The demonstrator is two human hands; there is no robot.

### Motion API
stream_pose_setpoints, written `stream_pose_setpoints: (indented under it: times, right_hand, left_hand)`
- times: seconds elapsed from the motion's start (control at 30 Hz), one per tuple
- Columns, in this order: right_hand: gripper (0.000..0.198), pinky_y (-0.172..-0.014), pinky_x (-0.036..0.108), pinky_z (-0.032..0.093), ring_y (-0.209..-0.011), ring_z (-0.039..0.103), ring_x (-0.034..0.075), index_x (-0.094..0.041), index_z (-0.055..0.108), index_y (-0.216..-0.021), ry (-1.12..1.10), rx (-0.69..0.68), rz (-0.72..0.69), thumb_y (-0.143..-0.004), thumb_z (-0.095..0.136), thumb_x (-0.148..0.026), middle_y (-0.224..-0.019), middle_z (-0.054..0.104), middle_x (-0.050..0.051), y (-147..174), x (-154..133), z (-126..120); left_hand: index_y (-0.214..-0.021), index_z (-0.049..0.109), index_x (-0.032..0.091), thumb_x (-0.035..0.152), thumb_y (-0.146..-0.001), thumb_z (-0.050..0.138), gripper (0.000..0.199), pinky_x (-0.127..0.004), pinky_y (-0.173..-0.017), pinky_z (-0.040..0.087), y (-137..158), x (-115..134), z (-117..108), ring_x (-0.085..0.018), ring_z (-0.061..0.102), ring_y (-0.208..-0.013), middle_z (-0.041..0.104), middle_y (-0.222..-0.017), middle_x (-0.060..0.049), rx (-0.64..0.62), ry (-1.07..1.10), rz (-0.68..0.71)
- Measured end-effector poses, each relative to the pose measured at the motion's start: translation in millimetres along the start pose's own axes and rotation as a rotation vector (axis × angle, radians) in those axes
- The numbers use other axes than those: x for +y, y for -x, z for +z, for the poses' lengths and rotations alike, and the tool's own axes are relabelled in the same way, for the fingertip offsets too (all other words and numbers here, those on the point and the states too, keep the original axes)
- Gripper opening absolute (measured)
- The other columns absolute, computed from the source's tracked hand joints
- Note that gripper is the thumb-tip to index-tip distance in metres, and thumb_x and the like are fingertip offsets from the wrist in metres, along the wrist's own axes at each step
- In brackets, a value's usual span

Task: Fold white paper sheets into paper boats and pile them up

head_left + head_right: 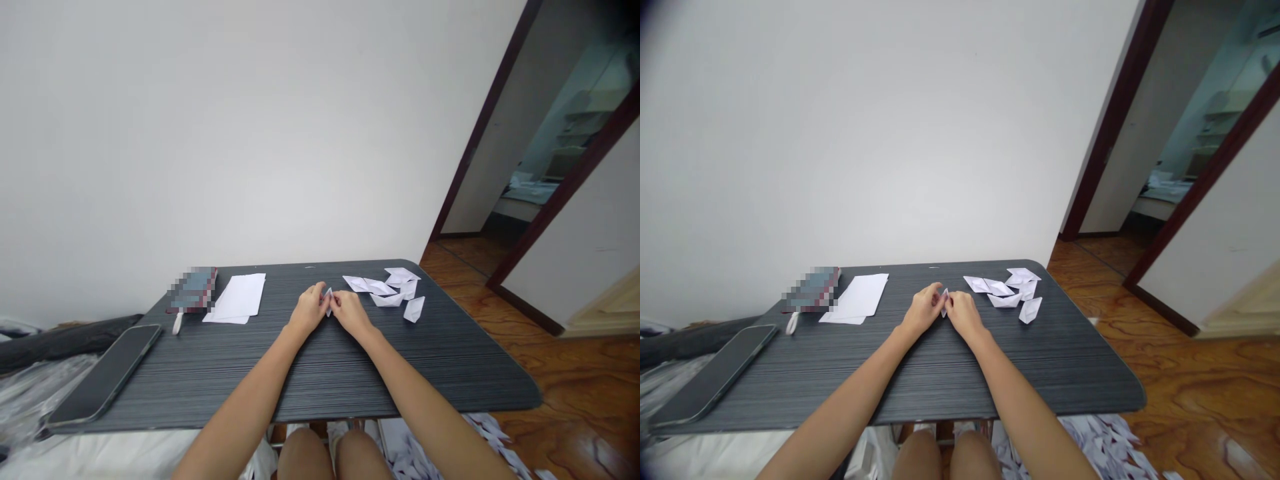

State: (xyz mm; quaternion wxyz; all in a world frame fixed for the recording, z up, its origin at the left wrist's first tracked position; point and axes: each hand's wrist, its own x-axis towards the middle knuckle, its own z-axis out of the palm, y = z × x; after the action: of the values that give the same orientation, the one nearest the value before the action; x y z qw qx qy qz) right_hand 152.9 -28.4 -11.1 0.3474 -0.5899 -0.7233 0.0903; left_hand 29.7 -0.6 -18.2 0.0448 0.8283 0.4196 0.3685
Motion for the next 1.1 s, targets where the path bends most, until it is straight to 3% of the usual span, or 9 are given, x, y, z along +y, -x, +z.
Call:
stream_pose_setpoints:
  times: [0.2, 0.4, 0.5, 0.67, 0.93, 1.1]
  right_hand:
    - [0.028, -0.052, 0.019, 0.034, -0.052, 0.053, 0.012, -0.017, 0.058, -0.067, 0.032, -0.019, 0.021, -0.081, 0.035, -0.026, -0.057, 0.06, 0.004, 3, -5, 1]
    - [0.027, -0.049, 0.019, 0.033, -0.048, 0.053, 0.011, -0.016, 0.057, -0.064, -0.006, -0.026, 0.038, -0.08, 0.036, -0.022, -0.051, 0.057, 0.003, 3, -8, 0]
    - [0.027, -0.049, 0.019, 0.032, -0.047, 0.052, 0.011, -0.016, 0.057, -0.065, 0.02, -0.025, 0.038, -0.08, 0.036, -0.022, -0.05, 0.057, 0.003, 2, -8, -3]
    - [0.026, -0.052, 0.02, 0.031, -0.054, 0.053, 0.013, -0.017, 0.059, -0.069, 0.101, -0.035, 0.021, -0.081, 0.036, -0.023, -0.057, 0.059, 0.004, 1, -3, -6]
    - [0.02, -0.056, 0.021, 0.033, -0.066, 0.056, 0.015, -0.019, 0.062, -0.085, 0.129, -0.081, 0.034, -0.078, 0.043, -0.023, -0.071, 0.063, 0.005, 1, -1, -8]
    - [0.023, -0.06, 0.021, 0.038, -0.062, 0.056, 0.013, -0.017, 0.062, -0.088, -0.013, -0.034, 0.021, -0.077, 0.042, -0.018, -0.076, 0.063, 0.006, -2, 5, -4]
  left_hand:
    - [-0.065, 0.057, 0.014, 0.025, -0.083, 0.034, 0.031, -0.022, -0.059, 0.037, -1, 0, -2, -0.01, 0.049, -0.058, 0.053, -0.063, -0.004, -0.002, -0.026, 0.046]
    - [-0.056, 0.058, 0.013, 0.025, -0.078, 0.04, 0.031, -0.02, -0.054, 0.036, -4, 0, -4, -0.009, 0.049, -0.05, 0.055, -0.052, -0.001, 0.051, 0.055, -0.183]
    - [-0.061, 0.06, 0.013, 0.028, -0.079, 0.039, 0.032, -0.02, -0.052, 0.038, -4, -1, -3, -0.009, 0.05, -0.046, 0.055, -0.049, 0.0, 0.005, 0.175, -0.23]
    - [-0.097, 0.057, 0.013, 0.025, -0.078, 0.04, 0.028, -0.02, -0.05, 0.044, -4, -3, -2, -0.008, 0.055, -0.044, 0.061, -0.061, -0.001, -0.077, 0.438, -0.214]
    - [-0.079, 0.057, 0.013, 0.02, -0.075, 0.042, 0.017, -0.018, -0.048, 0.045, -3, -5, -6, -0.009, 0.058, -0.046, 0.058, -0.057, 0.001, -0.101, 0.425, -0.16]
    - [-0.082, 0.06, 0.013, 0.01, -0.071, 0.038, 0.025, -0.018, -0.051, 0.045, -5, -3, -10, -0.008, 0.057, -0.044, 0.058, -0.053, 0.002, -0.125, 0.377, -0.201]
